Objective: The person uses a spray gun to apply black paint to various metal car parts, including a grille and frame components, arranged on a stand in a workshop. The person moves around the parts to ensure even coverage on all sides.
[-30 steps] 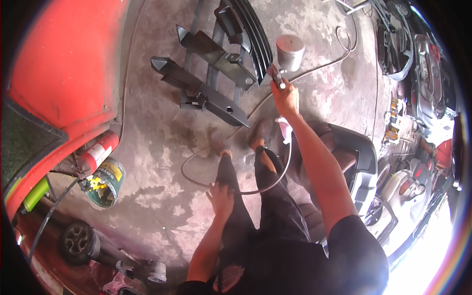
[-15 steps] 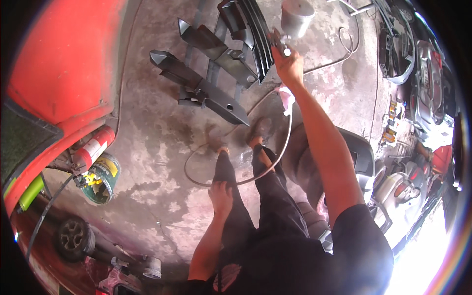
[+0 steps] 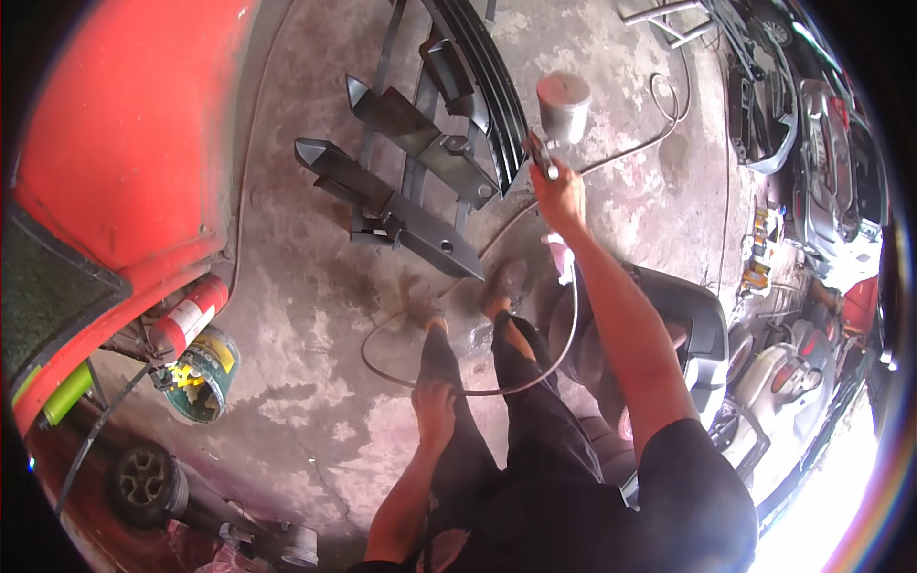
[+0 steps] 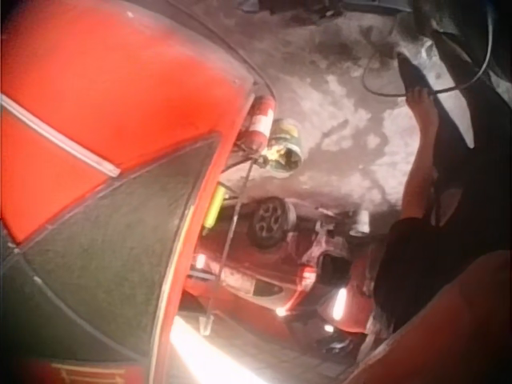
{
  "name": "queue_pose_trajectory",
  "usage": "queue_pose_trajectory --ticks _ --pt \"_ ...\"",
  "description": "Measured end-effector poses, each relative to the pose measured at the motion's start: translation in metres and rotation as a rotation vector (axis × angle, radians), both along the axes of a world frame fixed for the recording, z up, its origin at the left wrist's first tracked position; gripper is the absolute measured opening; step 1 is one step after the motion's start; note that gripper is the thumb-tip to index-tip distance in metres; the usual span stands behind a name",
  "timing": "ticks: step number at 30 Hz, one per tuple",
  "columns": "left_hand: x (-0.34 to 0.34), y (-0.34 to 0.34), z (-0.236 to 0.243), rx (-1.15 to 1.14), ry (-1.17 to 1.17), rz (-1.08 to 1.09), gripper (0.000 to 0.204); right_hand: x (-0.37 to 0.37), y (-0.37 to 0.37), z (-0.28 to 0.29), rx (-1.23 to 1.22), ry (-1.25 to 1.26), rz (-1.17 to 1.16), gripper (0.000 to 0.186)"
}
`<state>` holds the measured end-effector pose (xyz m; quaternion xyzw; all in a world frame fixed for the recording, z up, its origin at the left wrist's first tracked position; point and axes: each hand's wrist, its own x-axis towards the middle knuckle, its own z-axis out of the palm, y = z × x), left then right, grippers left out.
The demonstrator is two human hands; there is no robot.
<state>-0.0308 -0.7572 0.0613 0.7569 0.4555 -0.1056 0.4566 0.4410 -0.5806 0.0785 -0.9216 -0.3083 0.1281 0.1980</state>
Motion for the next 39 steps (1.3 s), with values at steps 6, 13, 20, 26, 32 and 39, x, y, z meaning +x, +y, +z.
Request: queue_pose_trajectory --ticks 6,13,20,26,32,39 --pt "0.016 0.001 -0.002 0.036 -0.105 0.075 0.04 0.049 0.122 0.014 0.224 -0.103 0.107 0.038" --pt "0.021 -0.002 -0.006 0.066 -0.082 0.15 0.042 0.073 0.127 0.009 0.307 -0.134 0.189 0.037" --pt "0.008 -0.006 -0.018 -0.016 0.095 0.13 0.03 0.024 -0.018 -0.002 -0.038 0.011 -0.026 0.037" --pt "0.016 0.002 -0.014 0.022 0.062 -0.004 0.03 0.02 -0.051 -0.002 -0.082 0.045 -0.024 0.04" --pt "0.01 -0.008 -0.02 0.082 -0.037 0.016 0.03 0.052 0.053 0.006 0.137 -0.098 0.067 0.035" --pt "0.012 -0.012 -0.019 -0.008 0.085 0.092 0.033 0.061 0.071 0.011 0.197 -0.066 0.042 0.04"
